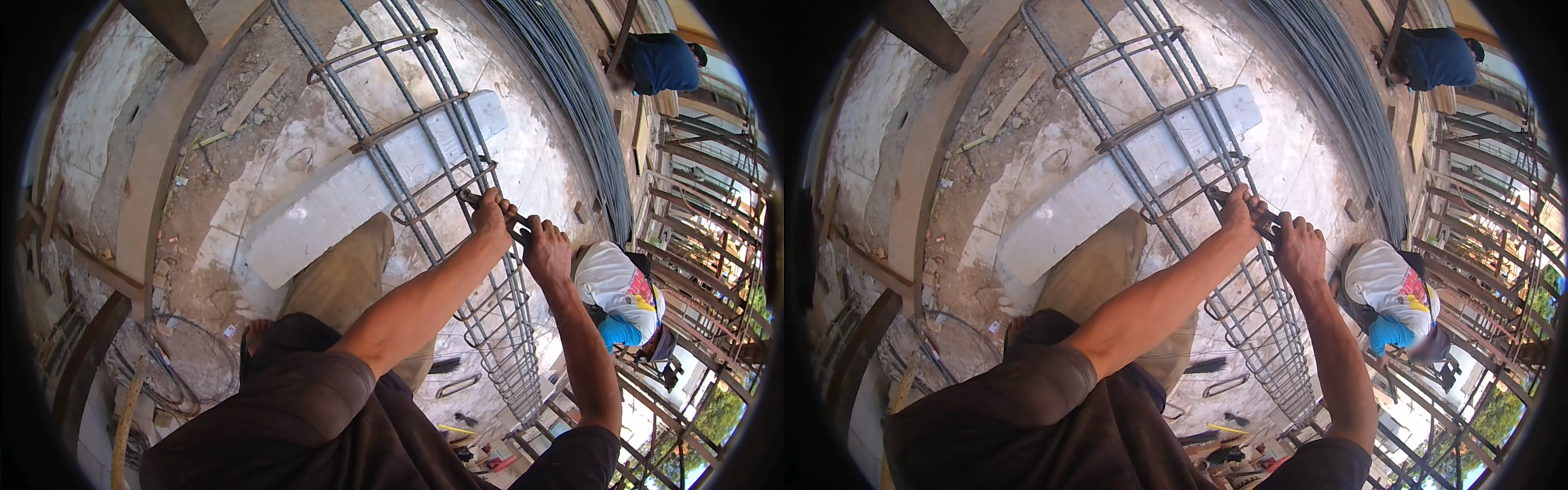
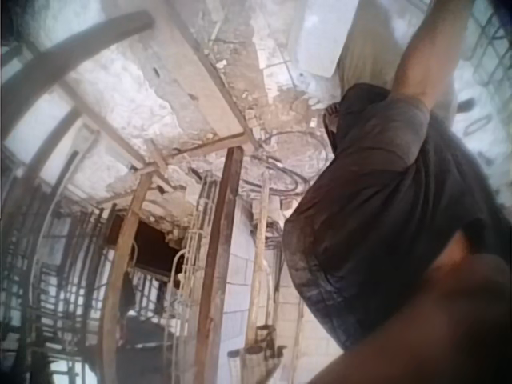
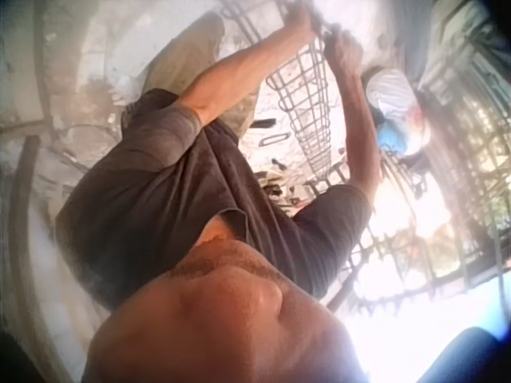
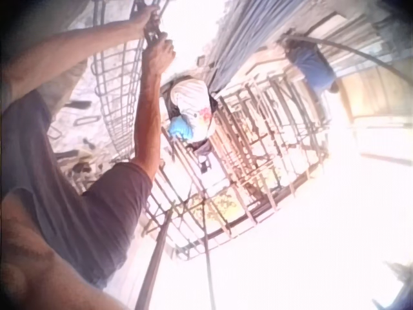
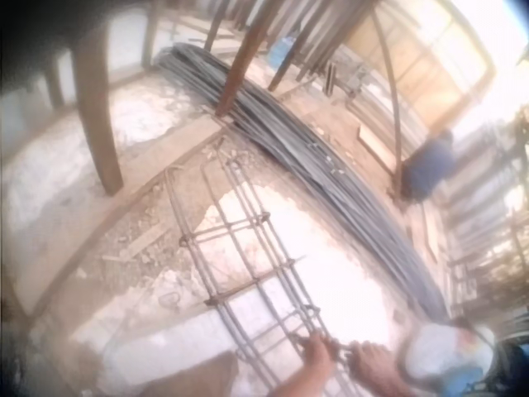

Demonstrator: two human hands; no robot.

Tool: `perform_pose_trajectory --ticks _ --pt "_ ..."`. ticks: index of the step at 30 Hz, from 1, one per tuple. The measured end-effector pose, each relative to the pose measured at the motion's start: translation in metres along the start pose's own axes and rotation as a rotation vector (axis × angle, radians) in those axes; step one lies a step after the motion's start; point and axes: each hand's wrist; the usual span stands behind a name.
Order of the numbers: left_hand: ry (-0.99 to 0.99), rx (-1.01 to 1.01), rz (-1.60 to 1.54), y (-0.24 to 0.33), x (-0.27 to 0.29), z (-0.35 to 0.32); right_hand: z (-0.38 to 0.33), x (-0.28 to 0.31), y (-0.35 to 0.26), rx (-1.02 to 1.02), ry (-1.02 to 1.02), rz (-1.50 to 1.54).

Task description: The person assembles a steel rebar cage by hand and using pliers, securing individual steel wire ties around the intersections of longitudinal and transverse steel bars while working on a tiled floor.

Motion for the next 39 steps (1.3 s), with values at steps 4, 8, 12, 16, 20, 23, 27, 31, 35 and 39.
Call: perform_pose_trajectory --ticks 4,8,12,16,20,23,27,31,35,39 --pt "-0.351 0.032 0.176 0.013 0.033 -0.026 -0.010 0.020 -0.017 -0.197 -0.261 0.367" --pt "-0.380 0.179 0.103 0.028 0.028 -0.059 -0.001 0.036 -0.019 -0.588 -0.798 0.977" --pt "-0.621 0.232 -0.043 0.029 0.040 -0.035 -0.001 0.045 -0.022 -0.837 -0.931 1.410" --pt "-0.444 0.153 -0.004 0.025 0.037 -0.029 -0.014 0.065 -0.055 -0.267 -0.365 0.394" --pt "-0.199 0.103 -0.039 0.017 0.006 -0.040 -0.029 0.038 -0.055 0.023 0.188 -0.129" --pt "-0.141 0.098 -0.037 0.013 -0.004 -0.036 -0.022 0.025 -0.041 -0.066 0.105 -0.119" --pt "-0.021 0.066 0.004 0.008 -0.009 -0.034 -0.018 0.010 -0.020 -0.106 0.045 -0.056" --pt "0.012 0.051 -0.014 0.005 -0.012 -0.031 -0.014 0.006 -0.011 -0.123 0.019 0.002" --pt "0.008 0.053 0.057 0.008 -0.009 -0.038 -0.027 0.020 -0.034 -0.206 -0.004 0.147" --pt "-0.169 -0.109 0.567 -0.019 0.013 -0.083 -0.090 -0.001 -0.051 -0.495 0.007 0.654"
Point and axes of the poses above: each hand's wrist, its own z-axis towards the middle knuckle, its own x-axis out of the back of the hand, y = z × x, and after that the axes turned 7 degrees about z, right-handed
